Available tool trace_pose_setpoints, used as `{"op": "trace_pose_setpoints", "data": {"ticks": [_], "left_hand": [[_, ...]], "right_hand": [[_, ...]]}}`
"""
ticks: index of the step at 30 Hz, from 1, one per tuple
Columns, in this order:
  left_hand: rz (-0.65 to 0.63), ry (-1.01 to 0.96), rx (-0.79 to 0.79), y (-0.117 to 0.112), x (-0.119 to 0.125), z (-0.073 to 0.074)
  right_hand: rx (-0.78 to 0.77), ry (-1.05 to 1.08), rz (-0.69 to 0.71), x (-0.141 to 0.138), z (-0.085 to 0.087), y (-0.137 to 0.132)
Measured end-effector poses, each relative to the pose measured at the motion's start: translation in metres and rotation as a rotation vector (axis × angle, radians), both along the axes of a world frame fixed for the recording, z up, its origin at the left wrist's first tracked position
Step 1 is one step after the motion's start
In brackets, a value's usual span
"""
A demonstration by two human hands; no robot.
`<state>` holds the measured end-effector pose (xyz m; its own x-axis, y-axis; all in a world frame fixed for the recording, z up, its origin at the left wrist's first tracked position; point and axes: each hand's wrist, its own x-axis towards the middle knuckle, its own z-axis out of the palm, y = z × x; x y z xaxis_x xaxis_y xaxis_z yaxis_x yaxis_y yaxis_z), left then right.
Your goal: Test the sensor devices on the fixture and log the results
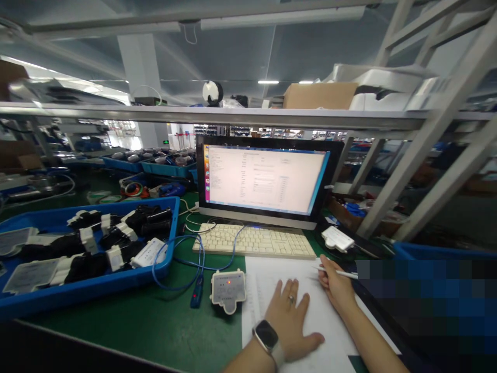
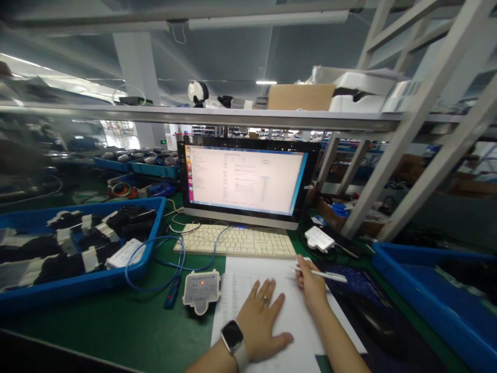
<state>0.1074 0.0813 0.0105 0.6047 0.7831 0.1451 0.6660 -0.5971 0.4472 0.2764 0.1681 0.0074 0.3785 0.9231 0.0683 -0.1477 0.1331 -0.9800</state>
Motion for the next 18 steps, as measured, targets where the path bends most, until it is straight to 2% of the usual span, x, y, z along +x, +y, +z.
{"op": "trace_pose_setpoints", "data": {"ticks": [6, 9, 18], "left_hand": [[0.026, 0.076, 0.135, 0.005, 0.004, -0.012], [0.01, 0.071, 0.149, 0.007, 0.005, -0.018], [0.015, 0.067, 0.18, 0.008, 0.007, -0.021]], "right_hand": [[-0.015, -0.244, -0.052, 0.004, -0.007, -0.003], [-0.012, -0.371, -0.063, 0.003, -0.006, -0.007], [0.01, -0.583, -0.086, -0.01, -0.009, -0.007]]}}
